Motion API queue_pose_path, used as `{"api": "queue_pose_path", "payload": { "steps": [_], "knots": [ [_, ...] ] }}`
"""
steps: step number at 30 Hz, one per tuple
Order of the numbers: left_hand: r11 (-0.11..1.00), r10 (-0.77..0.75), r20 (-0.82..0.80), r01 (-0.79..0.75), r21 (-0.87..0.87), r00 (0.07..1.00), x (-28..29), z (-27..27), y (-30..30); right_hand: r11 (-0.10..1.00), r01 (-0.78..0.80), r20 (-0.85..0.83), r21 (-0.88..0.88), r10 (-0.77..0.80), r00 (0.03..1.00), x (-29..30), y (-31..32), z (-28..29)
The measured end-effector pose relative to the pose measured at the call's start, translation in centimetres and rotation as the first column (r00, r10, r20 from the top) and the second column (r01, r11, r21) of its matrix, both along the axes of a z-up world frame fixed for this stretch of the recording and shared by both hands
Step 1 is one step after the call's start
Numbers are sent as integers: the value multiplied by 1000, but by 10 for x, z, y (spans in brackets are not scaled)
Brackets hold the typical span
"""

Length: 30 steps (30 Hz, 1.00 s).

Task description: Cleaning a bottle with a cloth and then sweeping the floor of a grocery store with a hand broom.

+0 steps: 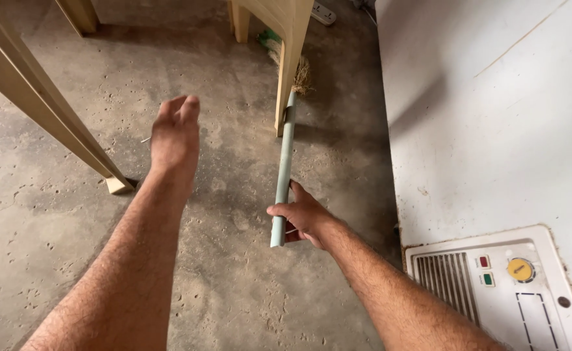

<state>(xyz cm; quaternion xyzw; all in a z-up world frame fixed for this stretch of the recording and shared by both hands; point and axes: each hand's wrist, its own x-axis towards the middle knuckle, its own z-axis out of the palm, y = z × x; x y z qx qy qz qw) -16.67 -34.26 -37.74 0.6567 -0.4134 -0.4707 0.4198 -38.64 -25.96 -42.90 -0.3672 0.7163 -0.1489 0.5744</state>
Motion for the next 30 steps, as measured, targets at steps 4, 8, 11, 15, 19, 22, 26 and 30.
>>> {"api": "queue_pose_path", "payload": {
  "steps": [4,8,11,15,19,22,26,30],
  "knots": [
    [997,-19,-181,4,-79,983,-21,45,-15,1000,0,45,-17,0,999,-6,7,14],
    [981,-56,-360,-15,-191,931,-36,59,-37,998,62,33,-11,-62,998,-18,10,24],
    [961,-105,-441,-23,-274,891,-46,69,-50,997,75,38,-17,-75,996,-25,7,34],
    [932,-174,-505,-25,-362,845,-60,74,-65,996,77,31,-36,-76,997,-34,5,41],
    [925,-206,-508,-4,-381,836,-74,75,-66,994,94,35,-54,-93,995,-37,-1,43],
    [949,-168,-509,-1,-315,844,-83,62,-60,994,76,51,-73,-72,996,-38,2,39],
    [981,-127,-463,42,-190,877,-88,56,-51,993,60,84,-100,-51,995,-27,0,40],
    [986,-157,-427,114,-125,890,-94,43,-52,990,57,56,-127,-50,997,-24,-2,40]
  ]
}}
